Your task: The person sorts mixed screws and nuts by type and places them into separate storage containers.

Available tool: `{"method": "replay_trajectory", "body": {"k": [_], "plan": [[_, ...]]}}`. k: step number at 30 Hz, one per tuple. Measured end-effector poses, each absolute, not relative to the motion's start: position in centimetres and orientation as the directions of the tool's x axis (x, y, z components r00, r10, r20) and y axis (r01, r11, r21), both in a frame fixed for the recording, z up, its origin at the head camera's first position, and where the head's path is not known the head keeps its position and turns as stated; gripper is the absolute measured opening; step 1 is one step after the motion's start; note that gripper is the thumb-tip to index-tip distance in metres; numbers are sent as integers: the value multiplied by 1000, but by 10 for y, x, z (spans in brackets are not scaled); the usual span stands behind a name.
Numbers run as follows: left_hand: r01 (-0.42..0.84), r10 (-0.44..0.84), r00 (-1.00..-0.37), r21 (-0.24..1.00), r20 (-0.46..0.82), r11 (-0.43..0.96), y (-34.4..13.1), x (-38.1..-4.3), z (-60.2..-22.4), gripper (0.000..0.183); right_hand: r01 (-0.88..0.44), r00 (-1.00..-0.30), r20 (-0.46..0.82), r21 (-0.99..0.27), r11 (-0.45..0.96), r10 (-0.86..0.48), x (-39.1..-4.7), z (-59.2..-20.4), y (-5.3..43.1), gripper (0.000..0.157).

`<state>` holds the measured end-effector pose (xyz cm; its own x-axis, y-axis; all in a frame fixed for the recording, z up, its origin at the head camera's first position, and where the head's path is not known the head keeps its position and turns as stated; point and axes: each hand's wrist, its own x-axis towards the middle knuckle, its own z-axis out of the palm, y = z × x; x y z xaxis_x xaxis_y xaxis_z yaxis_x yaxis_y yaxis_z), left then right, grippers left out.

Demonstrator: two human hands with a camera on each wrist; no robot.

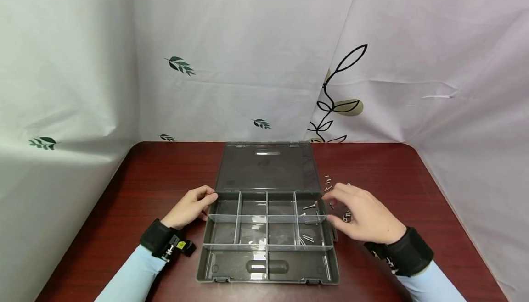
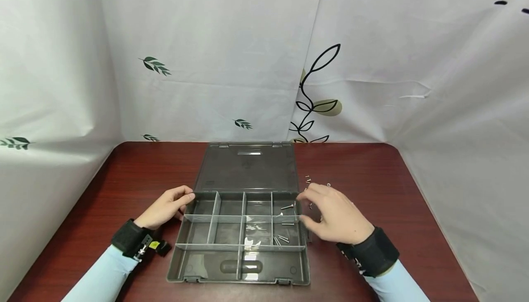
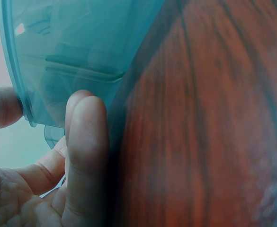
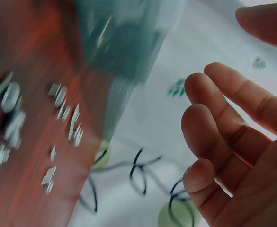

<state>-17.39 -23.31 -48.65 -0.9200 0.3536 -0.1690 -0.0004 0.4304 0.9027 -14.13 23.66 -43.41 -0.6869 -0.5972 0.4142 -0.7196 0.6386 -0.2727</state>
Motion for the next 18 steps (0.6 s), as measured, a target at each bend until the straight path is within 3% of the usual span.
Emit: {"method": "replay_trajectory", "body": {"k": [7,18], "plan": [[-9,345,-922,903,-174,430,-233,-175,-488,49,-634,-751,378,-182,751,-542,-157,-445,266,29],[-23,325,-928,898,-183,440,-232,-177,-490,49,-543,-836,230,-218,811,-498,-161,-456,285,19]]}}
